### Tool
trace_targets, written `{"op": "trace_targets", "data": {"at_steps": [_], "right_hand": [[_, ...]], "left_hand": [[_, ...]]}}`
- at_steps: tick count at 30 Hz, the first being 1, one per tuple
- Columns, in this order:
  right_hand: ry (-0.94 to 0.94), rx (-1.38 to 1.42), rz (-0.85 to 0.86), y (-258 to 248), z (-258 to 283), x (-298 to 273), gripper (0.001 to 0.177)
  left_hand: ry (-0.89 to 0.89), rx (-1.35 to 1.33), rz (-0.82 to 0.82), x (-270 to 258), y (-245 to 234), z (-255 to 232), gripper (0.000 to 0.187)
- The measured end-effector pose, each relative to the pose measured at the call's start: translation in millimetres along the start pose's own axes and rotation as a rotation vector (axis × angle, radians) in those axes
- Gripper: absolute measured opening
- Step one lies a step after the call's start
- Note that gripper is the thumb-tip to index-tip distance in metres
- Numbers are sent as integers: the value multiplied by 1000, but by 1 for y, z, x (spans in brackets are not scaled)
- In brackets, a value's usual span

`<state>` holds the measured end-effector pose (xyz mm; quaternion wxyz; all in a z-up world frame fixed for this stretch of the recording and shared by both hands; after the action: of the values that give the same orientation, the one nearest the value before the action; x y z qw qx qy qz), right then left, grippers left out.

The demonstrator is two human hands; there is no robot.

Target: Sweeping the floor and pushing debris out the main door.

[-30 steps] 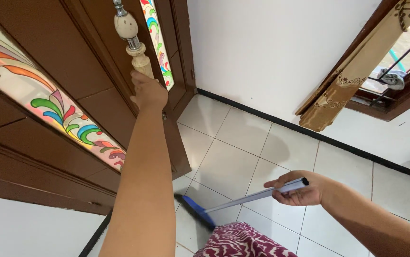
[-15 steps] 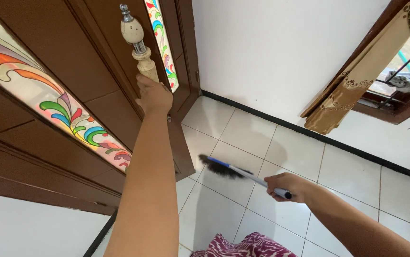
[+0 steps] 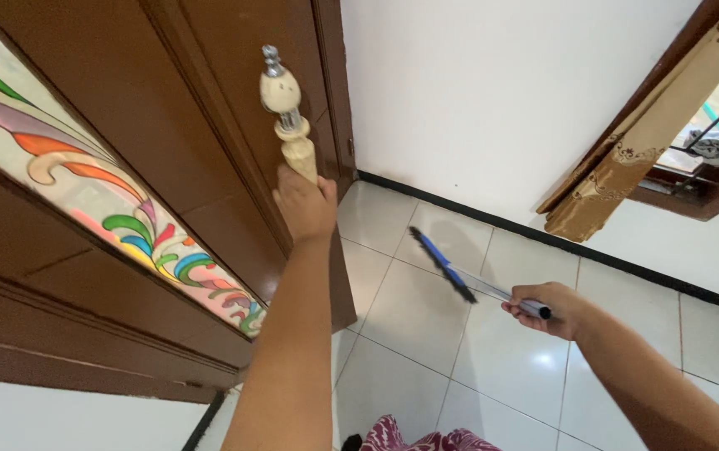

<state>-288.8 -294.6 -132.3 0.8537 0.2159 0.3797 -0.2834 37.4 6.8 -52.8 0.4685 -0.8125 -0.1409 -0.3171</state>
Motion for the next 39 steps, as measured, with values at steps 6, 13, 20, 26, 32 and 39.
{"op": "trace_targets", "data": {"at_steps": [6,13,20,26,32,39], "right_hand": [[7,28,-97,77,-21,52,17],[53,76,-74,136,-56,97,15],[58,366,-73,125,-60,91,16],[150,368,-165,119,-63,47,14],[146,274,-228,128,-80,40,19],[233,476,-112,107,-68,74,21]], "left_hand": [[132,-114,-69,-2,-6,6,62],[157,-240,51,5,-6,13,40],[223,-405,-6,0,1,19,63],[276,-344,-5,0,12,24,70],[272,-322,46,2,15,23,69],[179,-344,108,0,2,16,66]]}}
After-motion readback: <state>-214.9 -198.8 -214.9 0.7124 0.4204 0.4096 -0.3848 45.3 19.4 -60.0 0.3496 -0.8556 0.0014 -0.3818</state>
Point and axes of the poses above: each hand's wrist, its own x-axis towards the middle knuckle, its own y-axis out of the palm, z = x × y, the point moved 2 cm from there along x, towards the middle knuckle, and after that the axes turned 11 degrees about x, right-handed, at the moved point
